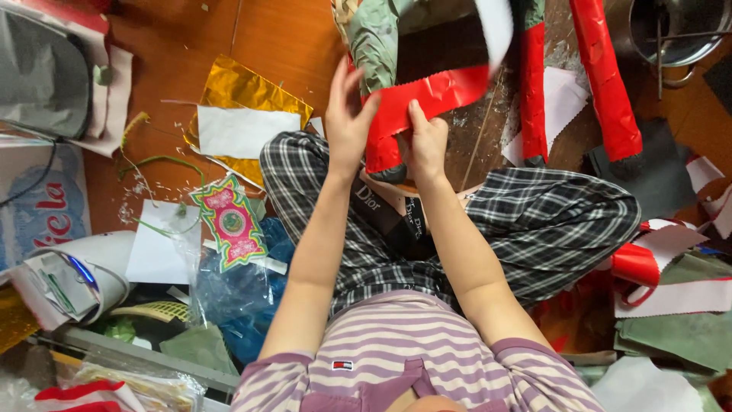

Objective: Decorating a bamboo and paper giraffe structure by applying colored paper with glue.

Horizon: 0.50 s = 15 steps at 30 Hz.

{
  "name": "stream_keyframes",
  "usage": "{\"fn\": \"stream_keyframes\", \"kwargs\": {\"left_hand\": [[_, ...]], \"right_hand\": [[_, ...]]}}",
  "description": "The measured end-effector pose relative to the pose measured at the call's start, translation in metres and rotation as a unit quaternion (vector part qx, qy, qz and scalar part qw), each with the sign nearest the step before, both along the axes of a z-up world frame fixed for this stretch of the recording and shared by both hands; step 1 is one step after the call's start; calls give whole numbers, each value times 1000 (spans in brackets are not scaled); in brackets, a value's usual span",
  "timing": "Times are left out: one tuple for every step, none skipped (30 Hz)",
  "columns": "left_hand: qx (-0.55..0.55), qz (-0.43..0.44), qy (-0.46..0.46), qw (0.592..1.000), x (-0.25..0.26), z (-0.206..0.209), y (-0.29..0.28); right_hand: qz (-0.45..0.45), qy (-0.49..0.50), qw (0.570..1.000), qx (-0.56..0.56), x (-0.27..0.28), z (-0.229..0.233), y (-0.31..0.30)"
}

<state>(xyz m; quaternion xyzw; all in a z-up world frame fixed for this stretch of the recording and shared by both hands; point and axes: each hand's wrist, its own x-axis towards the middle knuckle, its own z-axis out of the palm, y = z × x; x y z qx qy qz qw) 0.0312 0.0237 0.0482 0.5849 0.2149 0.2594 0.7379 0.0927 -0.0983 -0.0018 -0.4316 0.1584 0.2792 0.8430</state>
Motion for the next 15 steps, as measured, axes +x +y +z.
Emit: {"fn": "stream_keyframes", "kwargs": {"left_hand": [[3,-2,-1,1000,-4,-19,-3],[20,-20,30,999,-9,-39,-8],[37,-38,62,997,-14,-59,-12],[36,-38,62,997,-15,-59,-14],[-53,-60,75,994,-16,-59,-15],[-143,-81,85,983,-15,-59,-18],[-144,-81,83,983,-15,-57,-17],[-129,-96,88,983,-14,-53,-14],[-113,-111,93,983,-13,-50,-12],[-111,-112,90,983,-11,-49,-11],[-96,-113,100,984,-10,-48,-10],[-83,-113,113,984,-10,-48,-11],[-83,-113,111,984,-9,-47,-11],[-81,-110,119,983,-9,-46,-13],[-79,-107,126,983,-9,-45,-14]], "right_hand": [[-2,-1,1000,3,1,-3,2],[-8,0,1000,-5,2,-7,2],[-15,2,1000,-13,2,-11,2],[-15,2,1000,-14,3,-14,-1],[-5,20,1000,-6,3,-17,-3],[6,37,999,1,7,-20,-6],[6,35,999,-1,7,-24,-6],[8,50,998,23,8,-28,-5],[11,65,997,47,10,-32,-3],[10,62,997,48,11,-29,-3],[20,74,995,62,12,-27,-2],[30,87,993,75,12,-25,-3],[30,86,993,75,11,-56,-8],[44,85,991,88,10,-87,-14],[59,83,990,102,8,-118,-21]]}}
